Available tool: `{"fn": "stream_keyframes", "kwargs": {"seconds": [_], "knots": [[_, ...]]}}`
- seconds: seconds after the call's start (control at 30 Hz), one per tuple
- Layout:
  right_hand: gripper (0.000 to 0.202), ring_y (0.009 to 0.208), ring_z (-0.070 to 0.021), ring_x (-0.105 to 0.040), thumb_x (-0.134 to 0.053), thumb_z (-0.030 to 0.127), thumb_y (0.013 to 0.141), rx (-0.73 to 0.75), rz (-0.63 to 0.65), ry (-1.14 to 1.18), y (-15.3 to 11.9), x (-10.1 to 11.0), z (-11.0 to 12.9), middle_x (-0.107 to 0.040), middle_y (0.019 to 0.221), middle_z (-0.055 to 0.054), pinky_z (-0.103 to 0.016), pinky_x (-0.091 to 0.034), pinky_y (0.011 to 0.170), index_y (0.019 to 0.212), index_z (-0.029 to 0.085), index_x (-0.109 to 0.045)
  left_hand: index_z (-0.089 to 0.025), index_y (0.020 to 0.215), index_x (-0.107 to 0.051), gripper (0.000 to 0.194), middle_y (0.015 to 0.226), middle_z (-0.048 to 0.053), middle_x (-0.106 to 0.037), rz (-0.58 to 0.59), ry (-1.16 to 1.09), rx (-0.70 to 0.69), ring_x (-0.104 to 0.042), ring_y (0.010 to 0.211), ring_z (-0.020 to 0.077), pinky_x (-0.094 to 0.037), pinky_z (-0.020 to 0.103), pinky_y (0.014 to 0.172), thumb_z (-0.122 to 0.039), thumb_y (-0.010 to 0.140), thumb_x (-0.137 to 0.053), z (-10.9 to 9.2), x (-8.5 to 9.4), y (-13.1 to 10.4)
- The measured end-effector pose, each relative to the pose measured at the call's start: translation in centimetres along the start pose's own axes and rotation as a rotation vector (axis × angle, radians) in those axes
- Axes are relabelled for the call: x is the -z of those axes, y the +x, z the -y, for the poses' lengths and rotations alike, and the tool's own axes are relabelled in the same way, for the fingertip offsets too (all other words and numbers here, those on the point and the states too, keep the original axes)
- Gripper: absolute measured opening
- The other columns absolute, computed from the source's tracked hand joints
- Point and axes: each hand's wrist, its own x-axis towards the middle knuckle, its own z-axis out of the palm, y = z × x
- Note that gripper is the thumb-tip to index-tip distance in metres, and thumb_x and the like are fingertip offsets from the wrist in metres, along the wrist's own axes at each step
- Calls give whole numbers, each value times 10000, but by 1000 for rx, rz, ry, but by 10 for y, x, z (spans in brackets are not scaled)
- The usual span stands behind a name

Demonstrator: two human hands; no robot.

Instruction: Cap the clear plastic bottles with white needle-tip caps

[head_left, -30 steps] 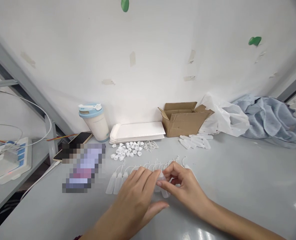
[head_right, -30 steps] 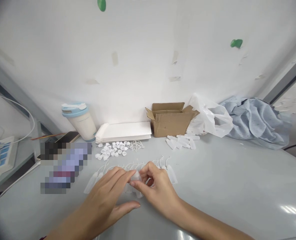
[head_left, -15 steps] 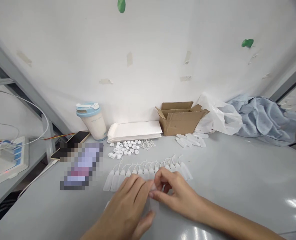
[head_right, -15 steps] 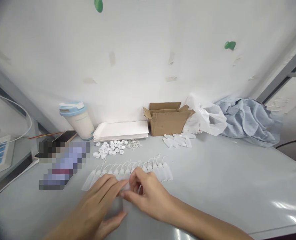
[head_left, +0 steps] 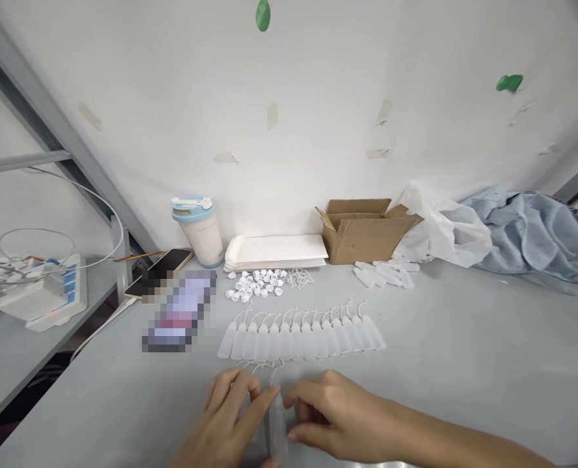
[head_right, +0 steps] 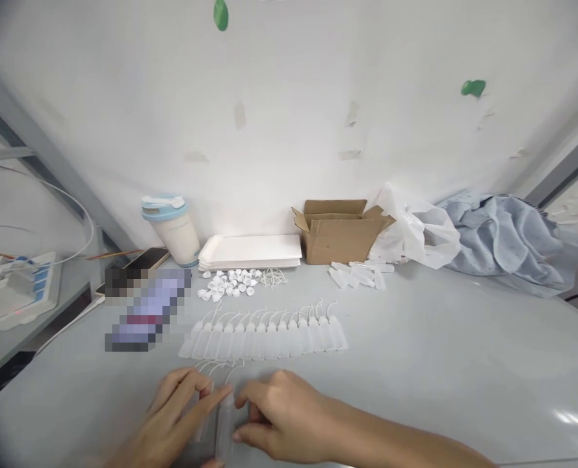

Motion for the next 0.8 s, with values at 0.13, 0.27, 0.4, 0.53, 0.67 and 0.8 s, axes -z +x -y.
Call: {"fn": "stream_keyframes", "kwargs": {"seconds": [0.13, 0.27, 0.4, 0.53, 0.67, 0.8], "knots": [[302, 642, -152, -632, -591, 332, 839, 25, -1, -93, 0, -2, -1, -702, 735, -39, -198, -413, 558, 1085, 157, -593, -190, 1148, -520, 506, 955, 85, -523, 61, 2, 59, -470, 930, 266, -468, 387, 810, -220, 669, -680, 2, 8, 6], [331, 630, -161, -626, -603, 346, 831, 39, 5, -155, 0, -5, -1, -696, 719, -36, -214, -400, 548, 1097, 149, -590, -208, 1147, -525, 514, 990, 81, -535, 116, -13, 66, -474, 961, 262, -479, 355, 810, -225, 658, -684, 5, 16, 8], [346, 646, -177, -628, -609, 357, 826, 63, -3, -210, 1, -7, -2, -689, 738, -37, -234, -401, 562, 1093, 139, -590, -219, 1113, -540, 466, 1003, 76, -537, 150, -30, 59, -477, 969, 262, -477, 351, 806, -266, 669, -677, 8, 20, 10], [331, 645, -183, -633, -601, 364, 831, 78, 11, -253, 1, -7, -1, -687, 748, -32, -244, -394, 555, 1071, 137, -594, -216, 1111, -536, 487, 1018, 73, -523, 163, -50, 74, -460, 988, 264, -461, 362, 831, -223, 646, -681, 8, 19, 10], [324, 678, -196, -647, -588, 360, 843, 87, 14, -285, 1, -7, 0, -698, 801, -48, -254, -400, 565, 1076, 135, -591, -206, 1128, -515, 546, 1047, 72, -502, 134, -78, 128, -433, 1017, 264, -436, 374, 869, -138, 606, -660, 6, 15, 9], [326, 715, -205, -656, -571, 358, 855, 94, 7, -299, 1, -7, 0, -702, 851, -63, -257, -408, 577, 1102, 146, -583, -209, 1130, -511, 551, 1050, 72, -513, 127, -69, 127, -437, 1021, 275, -417, 399, 883, -146, 600, -650, 6, 14, 9]]}}
